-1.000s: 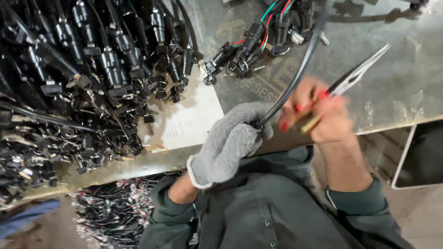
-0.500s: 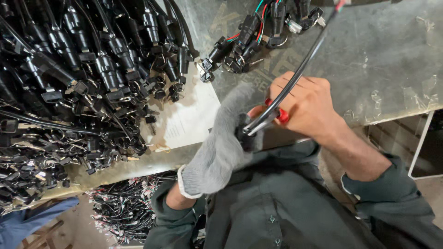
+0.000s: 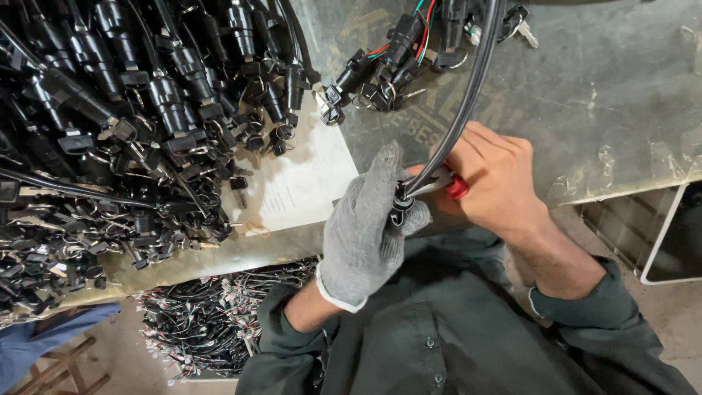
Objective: The person sits at a workbench and attaches black connector housings to the ends of black cables, using pliers to crimp and press the connectors while feeding colored wires into the housings, then sets finished cables aside with a pile of completed assemblies.
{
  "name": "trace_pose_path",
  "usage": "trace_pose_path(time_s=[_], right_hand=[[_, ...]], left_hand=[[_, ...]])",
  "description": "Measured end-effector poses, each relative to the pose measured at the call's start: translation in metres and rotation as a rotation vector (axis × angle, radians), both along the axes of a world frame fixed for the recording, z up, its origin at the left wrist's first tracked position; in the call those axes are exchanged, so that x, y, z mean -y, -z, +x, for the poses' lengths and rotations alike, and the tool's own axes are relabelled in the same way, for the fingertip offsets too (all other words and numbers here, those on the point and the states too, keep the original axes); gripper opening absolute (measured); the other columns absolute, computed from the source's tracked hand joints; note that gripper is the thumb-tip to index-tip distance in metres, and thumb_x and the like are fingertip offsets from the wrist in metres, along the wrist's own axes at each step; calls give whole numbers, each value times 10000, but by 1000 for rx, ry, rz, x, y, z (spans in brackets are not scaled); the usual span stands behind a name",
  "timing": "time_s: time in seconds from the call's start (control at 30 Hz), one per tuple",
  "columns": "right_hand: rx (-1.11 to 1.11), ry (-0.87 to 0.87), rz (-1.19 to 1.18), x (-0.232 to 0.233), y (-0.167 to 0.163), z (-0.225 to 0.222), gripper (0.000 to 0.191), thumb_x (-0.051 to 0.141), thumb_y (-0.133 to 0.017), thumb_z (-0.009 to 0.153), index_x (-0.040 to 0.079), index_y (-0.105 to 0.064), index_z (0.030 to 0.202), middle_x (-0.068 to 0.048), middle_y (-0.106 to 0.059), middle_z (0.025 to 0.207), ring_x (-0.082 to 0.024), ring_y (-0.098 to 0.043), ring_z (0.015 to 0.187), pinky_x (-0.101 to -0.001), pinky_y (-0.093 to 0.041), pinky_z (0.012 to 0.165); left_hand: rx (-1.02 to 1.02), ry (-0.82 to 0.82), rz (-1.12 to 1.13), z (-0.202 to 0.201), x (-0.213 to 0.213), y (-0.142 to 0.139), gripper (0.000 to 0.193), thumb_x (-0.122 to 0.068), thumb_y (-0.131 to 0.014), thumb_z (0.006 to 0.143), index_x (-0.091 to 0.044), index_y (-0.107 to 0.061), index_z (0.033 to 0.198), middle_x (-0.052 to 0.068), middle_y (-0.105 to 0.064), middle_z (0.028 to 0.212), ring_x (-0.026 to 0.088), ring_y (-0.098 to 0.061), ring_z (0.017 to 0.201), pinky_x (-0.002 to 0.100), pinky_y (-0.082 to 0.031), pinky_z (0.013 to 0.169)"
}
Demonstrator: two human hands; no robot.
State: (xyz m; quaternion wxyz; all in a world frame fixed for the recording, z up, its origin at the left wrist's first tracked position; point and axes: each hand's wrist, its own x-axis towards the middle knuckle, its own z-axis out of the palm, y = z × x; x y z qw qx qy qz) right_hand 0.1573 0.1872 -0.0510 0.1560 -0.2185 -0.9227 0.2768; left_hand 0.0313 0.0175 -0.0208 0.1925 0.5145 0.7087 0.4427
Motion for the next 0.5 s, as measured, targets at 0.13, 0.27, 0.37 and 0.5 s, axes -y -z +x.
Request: trace_pose_path(time_s=[0.13,0.27,0.37,0.5], right_hand=[[35,15,96,5,-5,11,270,159,-787,720,94,-609,912,-71,-639,844,-278,-662,839,-408,-496,664],[121,59,71,11,-2,18,307,164,-789,677,103,-589,902,-38,-634,816,-268,-665,829,-429,-469,632],[96,86,29,14,2,19,333,165,-786,679,98,-568,922,-48,-637,847,-278,-659,833,-433,-472,638],[-55,29,-117,23,-1,17,354,186,-794,737,82,-564,985,-71,-637,903,-299,-642,839,-424,-485,652]], left_hand=[[-202,-45,-34,3,-1,1,739,-127,-791,969,-55,-382,1580,132,-666,1246,355,-658,1044,454,-524,894],[-374,-80,-69,5,-3,2,674,-152,-786,937,-57,-437,1506,187,-655,1254,383,-642,1008,486,-509,864],[-383,-51,-79,4,-5,3,636,-131,-761,972,-46,-452,1520,176,-656,1275,375,-637,1001,491,-504,871],[-540,-45,-88,1,-9,0,652,-126,-740,931,-63,-444,1508,197,-641,1295,378,-637,996,487,-506,859]])
